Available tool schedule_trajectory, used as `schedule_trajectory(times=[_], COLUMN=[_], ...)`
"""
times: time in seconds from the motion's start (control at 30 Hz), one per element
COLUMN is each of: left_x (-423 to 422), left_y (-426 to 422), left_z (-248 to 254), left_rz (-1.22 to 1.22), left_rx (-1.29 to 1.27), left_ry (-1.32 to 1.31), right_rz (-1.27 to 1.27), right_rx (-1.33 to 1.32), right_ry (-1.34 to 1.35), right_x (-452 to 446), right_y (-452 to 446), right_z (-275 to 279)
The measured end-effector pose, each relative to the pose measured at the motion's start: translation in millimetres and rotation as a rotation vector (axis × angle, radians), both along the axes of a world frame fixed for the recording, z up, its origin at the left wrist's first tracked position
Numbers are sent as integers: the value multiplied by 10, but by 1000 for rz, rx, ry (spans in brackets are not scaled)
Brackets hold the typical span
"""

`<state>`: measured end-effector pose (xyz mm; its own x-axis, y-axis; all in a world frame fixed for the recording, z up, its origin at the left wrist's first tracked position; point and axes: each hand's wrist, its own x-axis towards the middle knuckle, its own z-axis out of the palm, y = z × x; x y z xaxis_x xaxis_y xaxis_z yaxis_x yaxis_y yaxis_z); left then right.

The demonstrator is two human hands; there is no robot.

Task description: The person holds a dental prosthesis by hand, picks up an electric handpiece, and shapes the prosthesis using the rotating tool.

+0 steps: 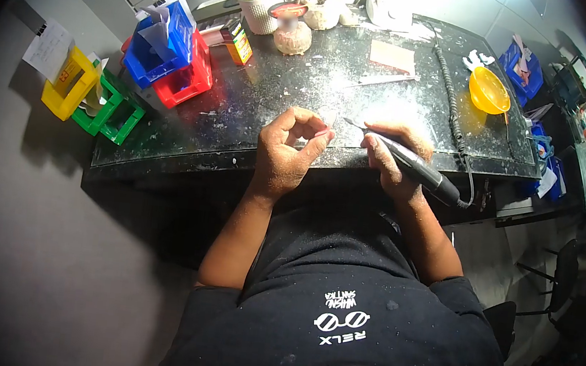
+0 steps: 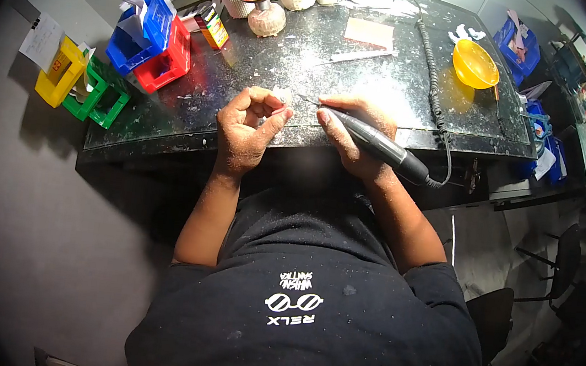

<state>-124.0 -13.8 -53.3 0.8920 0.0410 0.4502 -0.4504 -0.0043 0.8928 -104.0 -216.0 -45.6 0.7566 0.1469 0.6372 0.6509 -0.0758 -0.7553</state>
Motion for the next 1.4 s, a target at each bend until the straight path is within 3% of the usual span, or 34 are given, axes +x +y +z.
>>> schedule_trajectory(times=[0.1,0.27,0.37,0.47,0.63,0.87,0.93,1.03,1.4], left_x=[-10,5,3,-2,-13,-49,-50,-58,16], left_y=[-7,-8,-56,-39,10,3,17,11,56], left_z=[24,5,39,31,-19,47,46,75,-22], left_rz=[6,-1,-25,-44,-9,-70,-78,-84,-135], left_rx=[12,34,-157,-104,265,145,133,79,8], left_ry=[-11,-1,-81,-40,-81,-35,-28,21,41], right_rz=[11,19,-9,7,29,63,203,227,217], right_rx=[-43,-89,-94,-58,-162,-161,-83,40,70], right_ry=[40,-115,-167,-133,-95,-128,-24,74,63], right_x=[-43,-3,-5,-21,-29,-20,2,6,25], right_y=[2,32,51,51,16,17,-65,-60,-45], right_z=[2,6,0,12,19,31,10,-7,-19])
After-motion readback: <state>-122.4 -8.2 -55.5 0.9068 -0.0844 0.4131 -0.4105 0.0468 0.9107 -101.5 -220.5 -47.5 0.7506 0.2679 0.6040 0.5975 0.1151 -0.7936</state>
